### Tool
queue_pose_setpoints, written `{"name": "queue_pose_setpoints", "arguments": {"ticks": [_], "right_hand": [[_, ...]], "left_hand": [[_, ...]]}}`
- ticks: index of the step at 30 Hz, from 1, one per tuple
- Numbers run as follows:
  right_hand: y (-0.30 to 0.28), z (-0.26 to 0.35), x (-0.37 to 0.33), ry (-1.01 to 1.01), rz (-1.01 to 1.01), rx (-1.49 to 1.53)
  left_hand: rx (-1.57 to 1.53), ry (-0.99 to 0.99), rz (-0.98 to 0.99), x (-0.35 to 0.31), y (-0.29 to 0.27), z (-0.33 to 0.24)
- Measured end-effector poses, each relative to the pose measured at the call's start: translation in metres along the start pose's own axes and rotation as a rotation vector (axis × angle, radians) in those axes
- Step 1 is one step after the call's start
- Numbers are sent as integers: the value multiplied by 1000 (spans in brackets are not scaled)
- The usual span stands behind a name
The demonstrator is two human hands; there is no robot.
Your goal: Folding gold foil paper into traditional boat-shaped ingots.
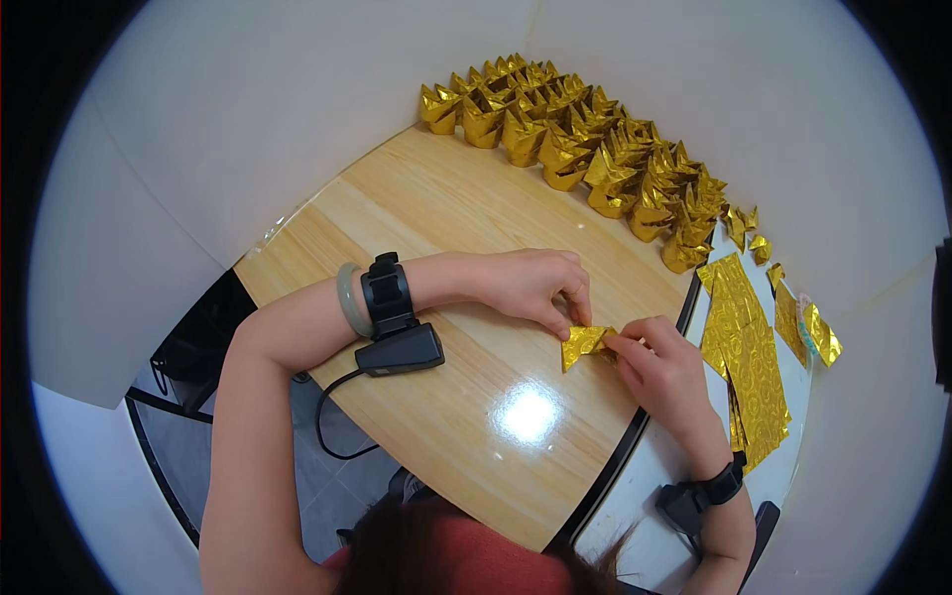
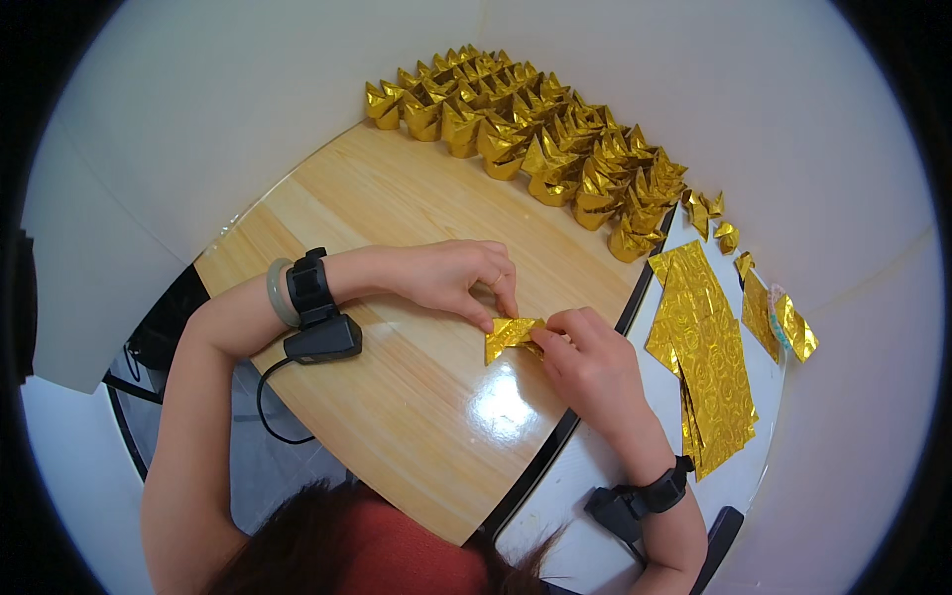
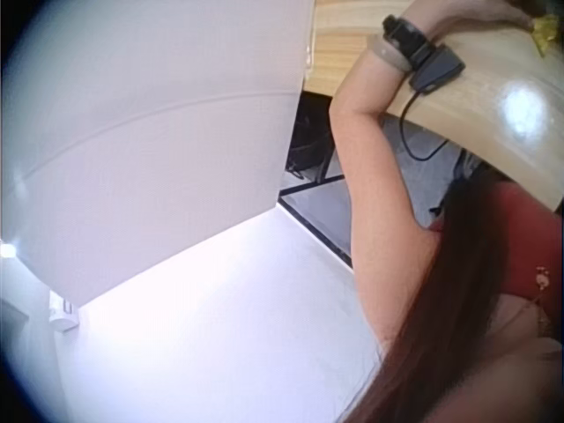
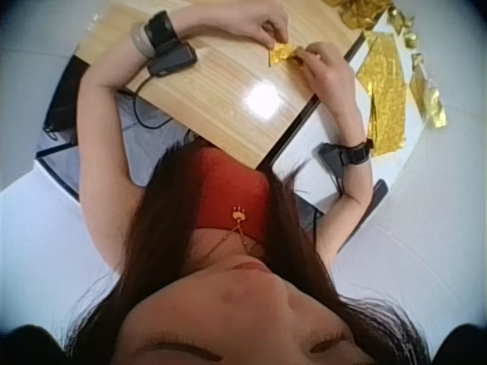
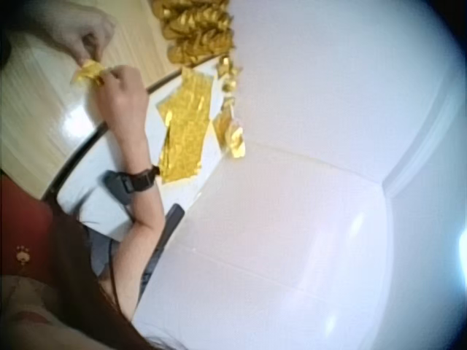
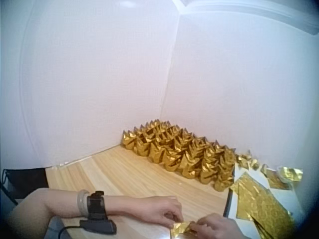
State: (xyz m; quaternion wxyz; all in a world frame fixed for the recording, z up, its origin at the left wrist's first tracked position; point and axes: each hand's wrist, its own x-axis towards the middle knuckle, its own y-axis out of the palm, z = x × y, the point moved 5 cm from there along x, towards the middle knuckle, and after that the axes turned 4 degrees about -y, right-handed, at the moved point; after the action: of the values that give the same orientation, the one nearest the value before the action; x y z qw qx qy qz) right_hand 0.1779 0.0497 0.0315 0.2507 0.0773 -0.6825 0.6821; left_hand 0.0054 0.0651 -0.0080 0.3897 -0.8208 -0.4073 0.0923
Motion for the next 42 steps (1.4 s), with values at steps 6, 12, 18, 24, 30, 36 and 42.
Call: {"name": "queue_pose_setpoints", "arguments": {"ticks": [6,12,18,24,30,36,42], "right_hand": [[9,6,2,-99,44,-18],[21,-17,-7,412,17,435],[23,-27,-10,420,55,299],[33,-31,-16,740,-59,887],[30,-33,-15,771,-43,926],[24,-32,-12,792,-105,872],[23,-28,-10,779,-149,984]], "left_hand": [[-24,13,-6,-1,0,3],[-38,20,-23,-2,2,2],[33,72,-124,-2,2,-8],[-345,-240,-83,2,6,-8],[-398,-218,-180,2,9,-17],[-413,-210,-263,3,10,-21],[-490,-208,-326,4,12,-22]]}}
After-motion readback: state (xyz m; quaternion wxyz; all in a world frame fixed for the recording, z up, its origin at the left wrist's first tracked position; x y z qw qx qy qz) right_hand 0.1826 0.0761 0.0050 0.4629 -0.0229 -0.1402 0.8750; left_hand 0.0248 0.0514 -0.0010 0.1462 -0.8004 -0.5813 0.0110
